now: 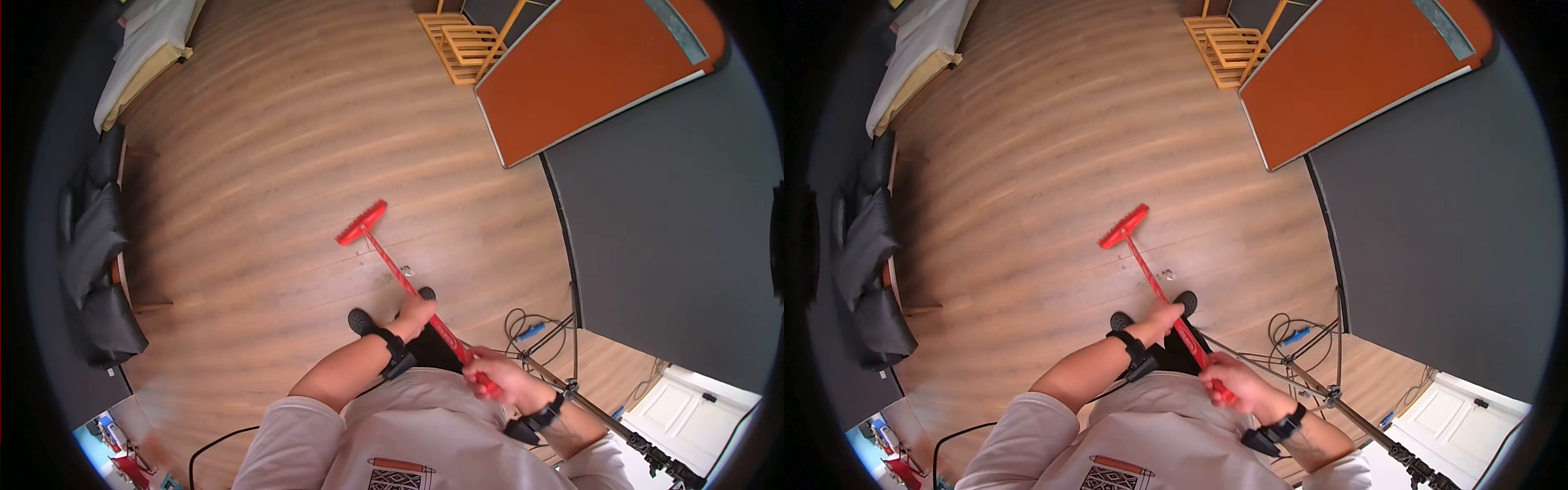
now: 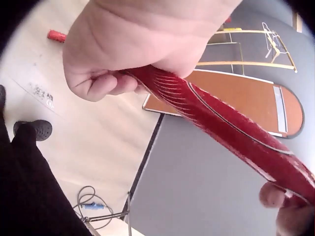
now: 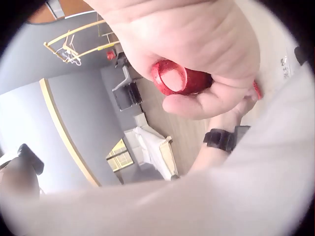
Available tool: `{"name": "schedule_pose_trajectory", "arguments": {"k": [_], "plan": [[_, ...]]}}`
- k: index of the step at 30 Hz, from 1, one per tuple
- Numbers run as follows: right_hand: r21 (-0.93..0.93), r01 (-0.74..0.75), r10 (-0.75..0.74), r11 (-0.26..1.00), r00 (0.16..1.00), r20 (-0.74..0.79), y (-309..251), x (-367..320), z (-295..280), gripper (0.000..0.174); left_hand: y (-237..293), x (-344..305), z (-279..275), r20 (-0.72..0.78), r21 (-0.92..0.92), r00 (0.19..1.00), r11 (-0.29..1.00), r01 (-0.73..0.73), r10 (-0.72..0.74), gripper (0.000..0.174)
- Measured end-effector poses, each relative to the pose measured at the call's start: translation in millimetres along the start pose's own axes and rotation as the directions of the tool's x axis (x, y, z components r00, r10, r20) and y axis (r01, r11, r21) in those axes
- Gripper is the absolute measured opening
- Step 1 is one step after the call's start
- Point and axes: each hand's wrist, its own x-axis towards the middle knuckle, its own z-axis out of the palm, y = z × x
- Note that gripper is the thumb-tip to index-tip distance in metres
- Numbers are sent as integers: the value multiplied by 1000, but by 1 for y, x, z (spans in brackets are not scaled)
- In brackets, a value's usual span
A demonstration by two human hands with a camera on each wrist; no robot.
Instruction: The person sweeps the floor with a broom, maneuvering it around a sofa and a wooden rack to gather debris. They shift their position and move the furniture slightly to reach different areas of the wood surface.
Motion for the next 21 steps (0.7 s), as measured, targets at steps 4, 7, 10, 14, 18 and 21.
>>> {"name": "schedule_pose_trajectory", "arguments": {"k": [4, 7, 10, 14, 18, 21], "plan": [[211, 49, -74, 976, 991, 113, -18, 64, -39, 14, 39, 17, 13, 56, -8, 998, 1000, -5, 5, 16], [371, -48, -14, 928, 986, 165, -16, 69, -47, 10, 44, 33, 24, 42, 201, 998, 979, 32, -41, 16], [463, -140, 56, 875, 980, 190, -10, 47, -55, 8, 27, 42, 45, 93, 379, 994, 925, 25, -65, 13], [533, -162, 109, 830, 986, 130, -14, -6, -67, 9, 33, 10, 69, 295, 440, 925, 893, 90, -238, 15], [368, -32, -1, 929, 996, 91, -16, -35, -71, 13, 51, -18, 83, 429, 389, 828, 901, 191, -361, 21], [363, -10, -32, 932, 993, 110, -22, -39, -83, 19, 68, -30, 90, 436, 243, 887, 969, 50, -155, 17]]}}
